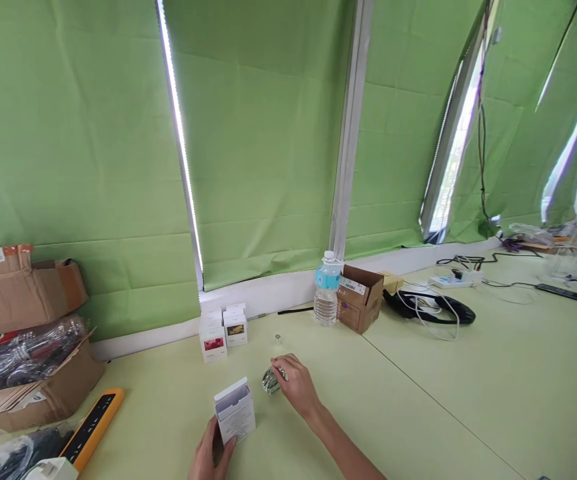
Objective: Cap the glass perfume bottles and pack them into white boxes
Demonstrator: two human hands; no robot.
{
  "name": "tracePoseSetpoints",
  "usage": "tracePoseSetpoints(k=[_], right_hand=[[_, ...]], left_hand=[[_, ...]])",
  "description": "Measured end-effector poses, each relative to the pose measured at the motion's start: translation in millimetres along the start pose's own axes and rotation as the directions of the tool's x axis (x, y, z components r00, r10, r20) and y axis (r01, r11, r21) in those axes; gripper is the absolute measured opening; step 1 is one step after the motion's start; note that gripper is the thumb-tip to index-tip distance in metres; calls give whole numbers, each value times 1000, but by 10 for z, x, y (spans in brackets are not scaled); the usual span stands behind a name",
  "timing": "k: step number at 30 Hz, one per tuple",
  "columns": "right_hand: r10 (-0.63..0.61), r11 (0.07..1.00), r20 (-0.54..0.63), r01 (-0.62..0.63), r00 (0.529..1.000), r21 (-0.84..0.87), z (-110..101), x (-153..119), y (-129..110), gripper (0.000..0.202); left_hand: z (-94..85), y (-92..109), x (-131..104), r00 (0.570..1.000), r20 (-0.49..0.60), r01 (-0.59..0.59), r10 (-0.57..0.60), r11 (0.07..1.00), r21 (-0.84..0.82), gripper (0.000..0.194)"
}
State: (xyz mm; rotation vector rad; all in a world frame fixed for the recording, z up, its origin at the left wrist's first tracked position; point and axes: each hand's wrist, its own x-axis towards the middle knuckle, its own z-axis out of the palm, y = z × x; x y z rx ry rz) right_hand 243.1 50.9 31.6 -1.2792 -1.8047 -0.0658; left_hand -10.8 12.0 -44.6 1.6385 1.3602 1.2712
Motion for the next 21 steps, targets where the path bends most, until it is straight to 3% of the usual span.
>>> tracePoseSetpoints(k=[21], right_hand=[[76,994,15,-75,997,-76,44,-18,-117,32]], left_hand=[[-15,39,-18,999,14,38,-38,999,15,67]])
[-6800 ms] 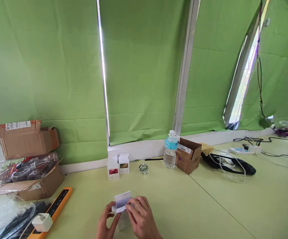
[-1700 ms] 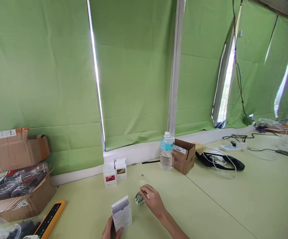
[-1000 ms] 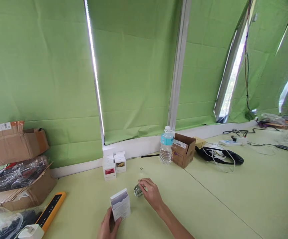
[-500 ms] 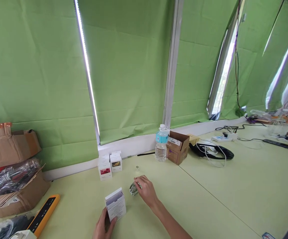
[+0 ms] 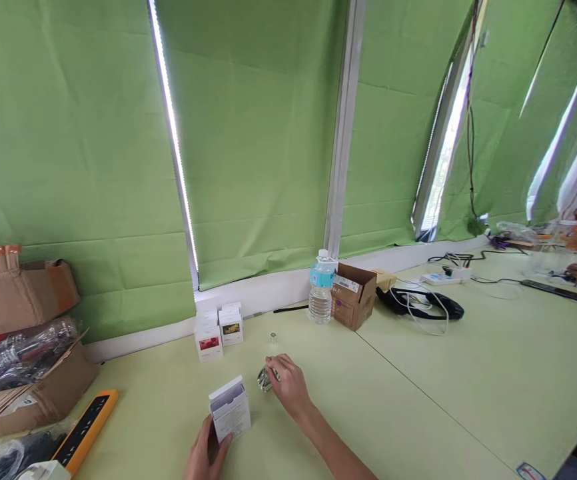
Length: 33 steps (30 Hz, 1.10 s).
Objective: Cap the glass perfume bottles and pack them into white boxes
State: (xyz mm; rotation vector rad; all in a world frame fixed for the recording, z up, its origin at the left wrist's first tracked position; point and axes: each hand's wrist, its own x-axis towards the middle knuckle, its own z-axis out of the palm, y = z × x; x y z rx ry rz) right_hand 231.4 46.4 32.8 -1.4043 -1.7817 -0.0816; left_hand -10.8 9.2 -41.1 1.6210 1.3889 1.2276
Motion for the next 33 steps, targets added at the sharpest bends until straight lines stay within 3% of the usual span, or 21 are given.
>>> tracePoseSetpoints(k=[9,15,33], right_hand=[[91,995,22,-90,996,-53,-30,66,11,29],[91,990,49,-85,995,-109,-19,69,-36,31],[110,986,69,-100,992,-133,-27,65,-68,33]], left_hand=[[9,-25,17,999,2,-37,37,999,-12,69],[20,-85,28,999,14,-33,33,999,-17,70],[-2,87,-5,999,-1,-39,39,999,-27,70]])
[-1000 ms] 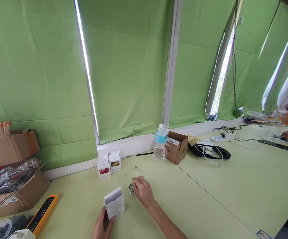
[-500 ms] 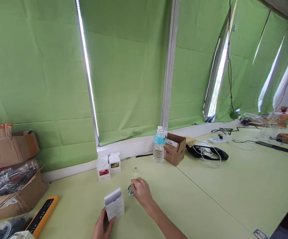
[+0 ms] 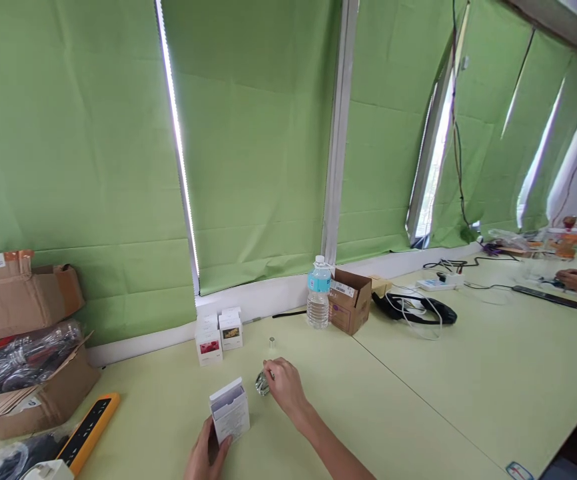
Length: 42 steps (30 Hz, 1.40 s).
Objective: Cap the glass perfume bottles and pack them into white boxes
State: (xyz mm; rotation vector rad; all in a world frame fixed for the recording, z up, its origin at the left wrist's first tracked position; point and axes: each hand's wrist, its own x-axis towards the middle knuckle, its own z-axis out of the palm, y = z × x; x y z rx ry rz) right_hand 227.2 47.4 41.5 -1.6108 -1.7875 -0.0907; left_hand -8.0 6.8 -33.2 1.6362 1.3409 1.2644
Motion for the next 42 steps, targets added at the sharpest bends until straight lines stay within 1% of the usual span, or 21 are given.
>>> tracePoseSetpoints(k=[5,11,16,23,29,33,36,39,42], right_hand=[[22,1000,-4,-22,1000,3,-1,41,19,28],[7,1000,-12,-7,1000,1,6,-16,12,36],[-4,1000,-13,4,1000,-23,-9,-19,-7,39],[-38,998,19,39,999,-40,-66,-21,-16,34],[-19,999,46,20,999,-25,-38,-36,7,25],[4,1000,53,-4,999,-12,-13,-75,10,27],[18,1000,48,-18,999,8,-28,-86,49,36],[60,998,29,-60,998,13,-49,40,179,38],[105,994,51,-105,993,-2,-22,318,370,38]], left_hand=[[10,-12,1,1000,-1,-12,12,999,-36,67],[30,-117,14,1000,-2,-16,15,999,-49,70],[27,-103,16,1000,1,-29,29,998,-56,70],[17,-73,15,1000,14,-16,17,998,-64,68],[24,-92,3,999,33,16,-13,996,-92,68],[29,-87,-2,1000,24,7,-4,994,-113,68],[27,-104,-3,999,42,6,-1,993,-120,67],[25,-119,-4,999,52,19,-14,994,-108,67],[23,-106,-3,999,35,22,-18,994,-104,69]])
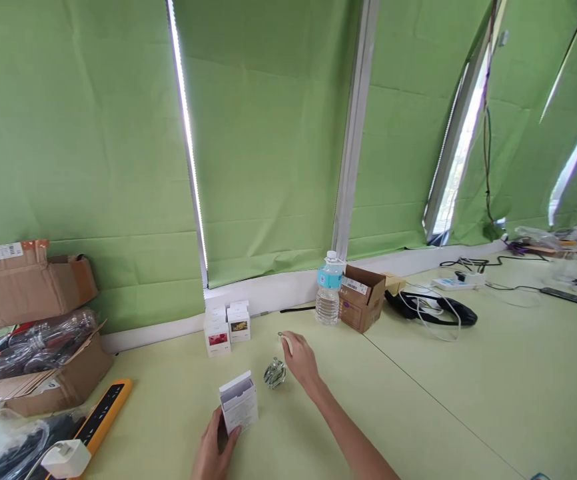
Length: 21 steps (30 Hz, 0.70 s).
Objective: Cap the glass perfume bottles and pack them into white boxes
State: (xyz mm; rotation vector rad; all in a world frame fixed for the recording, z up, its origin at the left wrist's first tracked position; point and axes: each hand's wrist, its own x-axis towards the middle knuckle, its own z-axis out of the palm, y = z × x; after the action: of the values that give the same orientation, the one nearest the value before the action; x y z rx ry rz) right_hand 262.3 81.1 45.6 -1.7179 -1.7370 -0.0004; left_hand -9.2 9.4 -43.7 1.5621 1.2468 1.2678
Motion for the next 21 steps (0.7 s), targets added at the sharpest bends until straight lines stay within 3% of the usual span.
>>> tracePoseSetpoints(k=[5,10,16,21], right_hand=[[-6,1000,132,7,991,-6,165,407,171,39],[-8,999,207,-2,978,47,324,413,243,30],[51,969,134,-81,990,232,247,249,349,28],[53,906,45,-67,998,419,41,48,254,34]], left_hand=[[-1,27,14,1000,-16,-23,24,997,68,69],[-25,34,29,1000,4,-17,17,999,41,69],[-153,202,13,983,181,29,-32,999,22,54],[-190,365,-39,984,166,48,-59,996,71,49]])
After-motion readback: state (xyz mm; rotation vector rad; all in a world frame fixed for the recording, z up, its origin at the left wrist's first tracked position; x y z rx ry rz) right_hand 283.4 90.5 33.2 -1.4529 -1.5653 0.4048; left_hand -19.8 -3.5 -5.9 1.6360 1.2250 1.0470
